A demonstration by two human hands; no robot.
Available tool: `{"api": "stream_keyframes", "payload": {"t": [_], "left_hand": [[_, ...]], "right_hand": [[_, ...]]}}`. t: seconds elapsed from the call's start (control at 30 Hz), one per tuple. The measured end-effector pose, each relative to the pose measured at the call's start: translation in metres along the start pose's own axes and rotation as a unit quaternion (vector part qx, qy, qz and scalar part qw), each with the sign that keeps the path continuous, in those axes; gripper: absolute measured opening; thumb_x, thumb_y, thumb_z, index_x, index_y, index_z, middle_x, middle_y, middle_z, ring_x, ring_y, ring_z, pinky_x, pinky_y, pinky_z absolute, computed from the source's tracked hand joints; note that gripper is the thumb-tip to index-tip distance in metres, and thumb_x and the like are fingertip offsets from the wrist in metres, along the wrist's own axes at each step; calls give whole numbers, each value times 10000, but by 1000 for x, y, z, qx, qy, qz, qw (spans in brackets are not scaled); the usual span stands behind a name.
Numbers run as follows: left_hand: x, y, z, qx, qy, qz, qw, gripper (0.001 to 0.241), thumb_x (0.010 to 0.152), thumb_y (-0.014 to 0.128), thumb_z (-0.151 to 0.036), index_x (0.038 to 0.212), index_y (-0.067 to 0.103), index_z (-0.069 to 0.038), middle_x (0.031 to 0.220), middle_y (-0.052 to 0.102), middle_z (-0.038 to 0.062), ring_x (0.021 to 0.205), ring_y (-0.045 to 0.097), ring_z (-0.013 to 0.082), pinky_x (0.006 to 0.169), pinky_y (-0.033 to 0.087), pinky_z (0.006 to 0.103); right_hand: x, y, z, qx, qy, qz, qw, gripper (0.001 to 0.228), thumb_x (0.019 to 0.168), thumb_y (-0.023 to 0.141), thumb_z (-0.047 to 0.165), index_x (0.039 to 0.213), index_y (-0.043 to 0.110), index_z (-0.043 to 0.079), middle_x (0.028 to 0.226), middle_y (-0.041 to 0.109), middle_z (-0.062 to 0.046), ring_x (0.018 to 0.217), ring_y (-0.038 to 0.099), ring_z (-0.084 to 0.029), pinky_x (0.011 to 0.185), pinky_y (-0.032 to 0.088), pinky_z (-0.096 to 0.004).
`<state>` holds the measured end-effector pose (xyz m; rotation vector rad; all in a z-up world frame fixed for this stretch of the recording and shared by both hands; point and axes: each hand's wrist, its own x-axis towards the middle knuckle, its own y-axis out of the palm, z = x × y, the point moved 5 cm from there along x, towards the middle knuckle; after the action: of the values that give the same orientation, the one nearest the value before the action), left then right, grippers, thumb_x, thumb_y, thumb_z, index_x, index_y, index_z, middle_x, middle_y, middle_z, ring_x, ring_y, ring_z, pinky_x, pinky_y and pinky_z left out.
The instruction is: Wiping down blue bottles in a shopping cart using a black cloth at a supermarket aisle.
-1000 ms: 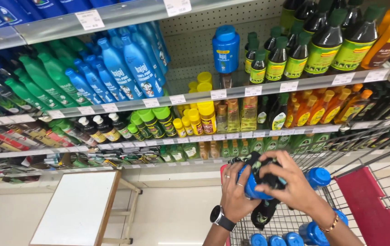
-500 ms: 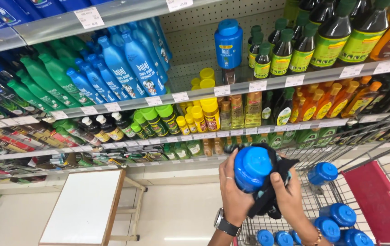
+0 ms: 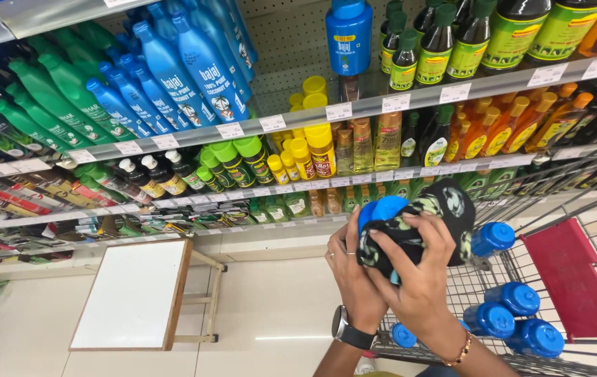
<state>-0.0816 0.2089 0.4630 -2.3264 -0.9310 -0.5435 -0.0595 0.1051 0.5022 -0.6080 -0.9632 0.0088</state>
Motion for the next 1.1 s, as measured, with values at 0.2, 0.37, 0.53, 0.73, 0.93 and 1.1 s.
{"api": "stream_keyframes", "payload": {"t": [0.2,0.37,0.53,0.73,0.93,1.1], "left_hand": [[-4,0,-5,21,-18,4,1000,741,866,722,-190,1562,469,-146,1307,591,177,1276,532,365,1095,371,500],[-5,-1,-14,-14,-1,8,1000,841,781,807,-155,1545,456,-115,1348,611,174,1268,553,363,1099,402,485],[-3,-12,-25,-80,16,31,996,1046,624,911,-161,1546,428,-62,1376,600,194,1295,554,383,1124,439,491],[-3,-16,-19,-201,-36,105,973,1113,649,914,-225,1620,405,-34,1425,638,194,1308,690,333,1126,544,428],[0,-16,-22,-354,-67,209,909,1108,739,907,-287,1634,340,40,1484,633,207,1374,652,281,1205,507,414],[-9,-1,-3,-522,-172,284,786,1111,746,866,-290,1637,280,22,1465,571,163,1349,582,223,1187,458,385]], "right_hand": [[-4,-8,-4,49,9,-4,999,586,590,860,91,1147,678,107,1414,415,-241,1403,383,-494,1172,340,-575],[-15,-18,-19,98,0,-52,994,525,596,856,87,1078,651,76,1449,447,-252,1412,443,-488,1203,374,-567],[-15,-32,-33,154,-3,-69,986,469,642,881,106,1039,637,56,1458,478,-273,1389,510,-436,1177,431,-516],[-17,-36,-47,254,47,-76,963,456,718,844,93,1089,581,57,1500,476,-271,1429,507,-376,1223,406,-492],[-32,-24,-80,417,118,-62,899,352,901,781,271,1100,567,74,1480,558,-262,1422,534,-334,1294,337,-476],[-43,-7,-99,546,229,-60,804,484,863,785,327,1204,558,68,1515,520,-225,1380,516,-310,1204,370,-445]]}}
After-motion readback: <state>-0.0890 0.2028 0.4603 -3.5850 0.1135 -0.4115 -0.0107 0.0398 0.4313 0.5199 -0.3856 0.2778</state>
